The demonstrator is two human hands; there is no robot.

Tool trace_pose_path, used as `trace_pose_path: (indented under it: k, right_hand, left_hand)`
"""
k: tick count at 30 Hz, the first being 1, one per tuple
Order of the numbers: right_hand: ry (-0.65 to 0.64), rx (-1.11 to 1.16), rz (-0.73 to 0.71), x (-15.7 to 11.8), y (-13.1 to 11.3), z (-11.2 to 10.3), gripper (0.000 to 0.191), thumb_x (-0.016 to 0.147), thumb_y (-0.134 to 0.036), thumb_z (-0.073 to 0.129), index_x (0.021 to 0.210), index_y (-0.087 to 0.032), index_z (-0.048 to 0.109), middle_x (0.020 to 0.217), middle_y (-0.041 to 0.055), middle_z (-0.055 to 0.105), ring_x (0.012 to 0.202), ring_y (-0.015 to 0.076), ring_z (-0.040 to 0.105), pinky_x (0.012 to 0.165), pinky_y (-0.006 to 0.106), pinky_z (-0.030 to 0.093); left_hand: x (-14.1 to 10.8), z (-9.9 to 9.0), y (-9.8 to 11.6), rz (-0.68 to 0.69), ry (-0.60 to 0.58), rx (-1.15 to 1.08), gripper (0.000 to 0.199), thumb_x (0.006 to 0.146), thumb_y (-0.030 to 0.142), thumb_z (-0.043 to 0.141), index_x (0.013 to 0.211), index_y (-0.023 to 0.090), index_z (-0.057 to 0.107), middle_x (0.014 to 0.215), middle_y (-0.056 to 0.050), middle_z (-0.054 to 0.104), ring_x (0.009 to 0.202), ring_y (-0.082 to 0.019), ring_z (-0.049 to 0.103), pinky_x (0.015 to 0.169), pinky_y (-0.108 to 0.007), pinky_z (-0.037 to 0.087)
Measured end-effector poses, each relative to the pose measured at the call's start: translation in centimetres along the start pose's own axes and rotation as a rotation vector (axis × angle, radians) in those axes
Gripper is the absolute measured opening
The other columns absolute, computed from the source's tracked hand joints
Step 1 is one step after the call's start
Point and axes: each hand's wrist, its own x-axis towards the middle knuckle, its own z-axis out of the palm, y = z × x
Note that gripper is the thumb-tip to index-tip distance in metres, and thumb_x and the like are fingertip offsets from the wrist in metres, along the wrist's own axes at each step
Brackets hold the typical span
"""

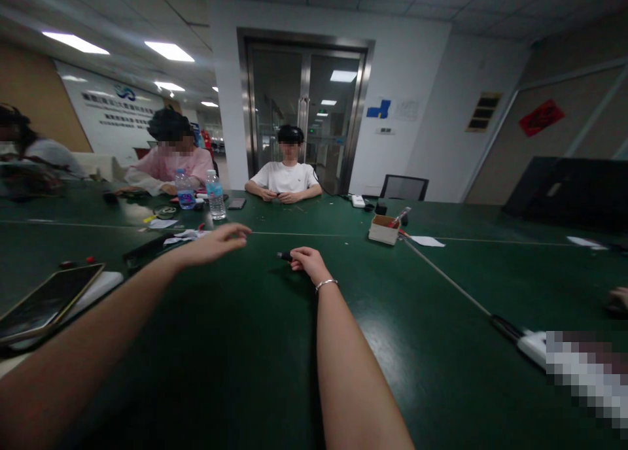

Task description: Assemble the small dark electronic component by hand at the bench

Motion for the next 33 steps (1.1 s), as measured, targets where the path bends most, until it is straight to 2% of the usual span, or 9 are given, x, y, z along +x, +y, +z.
trace_pose_path:
  k: [2,4,7,10,15,19,24,28,33]
  right_hand:
    - [0.001,-0.009,0.005,0.1,0.0,0.0,0.010,0.075,-0.012,0.065,0.085,-0.009,0.062,0.061,0.0035,0.064,0.050,0.0080,0.061,0.047,0.015,0.053]
    - [0.004,-0.019,0.010,0.1,0.0,0.0,0.010,0.075,-0.012,0.065,0.085,-0.009,0.063,0.061,0.0033,0.064,0.049,0.0077,0.060,0.048,0.015,0.053]
    - [0.012,-0.034,0.013,0.1,0.0,0.1,0.009,0.075,-0.012,0.065,0.084,-0.010,0.063,0.060,0.0024,0.064,0.048,0.0076,0.060,0.047,0.015,0.053]
    - [0.020,-0.050,0.030,0.2,-0.1,0.3,0.007,0.075,-0.010,0.065,0.082,-0.010,0.063,0.059,0.0023,0.063,0.048,0.0079,0.060,0.047,0.015,0.053]
    - [0.015,-0.098,0.047,0.5,-0.3,0.6,0.005,0.074,-0.011,0.066,0.077,-0.010,0.063,0.053,0.0010,0.061,0.043,0.0076,0.058,0.044,0.016,0.052]
    - [0.006,-0.135,0.046,0.7,-0.3,0.8,0.004,0.075,-0.012,0.066,0.076,-0.010,0.063,0.054,0.0018,0.062,0.042,0.0072,0.057,0.043,0.015,0.051]
    - [-0.014,-0.148,0.028,0.8,-0.1,0.6,0.005,0.077,-0.014,0.065,0.077,-0.009,0.062,0.057,0.0034,0.064,0.045,0.0072,0.059,0.045,0.015,0.052]
    - [-0.022,-0.174,0.028,0.7,-0.2,0.5,0.008,0.080,-0.016,0.061,0.077,-0.009,0.062,0.057,0.0040,0.064,0.046,0.0073,0.059,0.045,0.014,0.051]
    - [-0.038,-0.175,0.006,0.5,-0.2,0.6,0.006,0.080,-0.016,0.062,0.079,-0.010,0.062,0.059,0.0031,0.064,0.047,0.0071,0.059,0.047,0.015,0.051]
  left_hand:
    - [0.2,2.2,-0.3,-0.112,-0.248,0.000,0.041,0.063,0.038,0.073,0.098,0.020,0.063,0.092,-0.005,0.065,0.077,-0.017,0.062,0.065,-0.025,0.048]
    - [0.6,5.0,-1.0,-0.241,-0.347,-0.042,0.047,0.063,0.044,0.071,0.101,0.019,0.060,0.093,-0.008,0.066,0.073,-0.018,0.062,0.060,-0.025,0.047]
    - [1.2,8.8,-2.6,-0.304,-0.282,-0.139,0.045,0.074,0.052,0.056,0.100,0.016,0.059,0.089,-0.010,0.066,0.070,-0.017,0.062,0.060,-0.024,0.045]
    - [1.2,10.8,-4.1,-0.184,-0.163,-0.051,0.040,0.080,0.052,0.045,0.088,0.016,0.061,0.082,-0.008,0.067,0.072,-0.017,0.061,0.060,-0.024,0.043]
    - [0.6,11.0,-4.9,-0.037,-0.135,0.057,0.034,0.082,0.047,0.045,0.082,0.020,0.064,0.075,-0.004,0.066,0.070,-0.017,0.061,0.061,-0.025,0.044]
    - [0.6,10.9,-5.1,-0.007,-0.094,-0.107,0.025,0.077,0.036,0.056,0.093,0.017,0.063,0.085,-0.006,0.066,0.077,-0.017,0.061,0.062,-0.025,0.047]
    - [0.9,10.6,-5.3,0.046,-0.097,-0.249,0.026,0.065,0.021,0.069,0.090,0.014,0.063,0.090,-0.009,0.066,0.081,-0.017,0.062,0.076,-0.032,0.050]
    - [0.9,10.3,-5.1,0.054,-0.095,-0.281,0.025,0.063,0.020,0.071,0.086,0.013,0.065,0.088,-0.009,0.068,0.082,-0.018,0.063,0.082,-0.034,0.048]
    - [0.9,10.3,-5.1,0.014,-0.091,-0.257,0.027,0.065,0.026,0.069,0.089,0.013,0.066,0.087,-0.010,0.068,0.080,-0.018,0.063,0.076,-0.032,0.049]
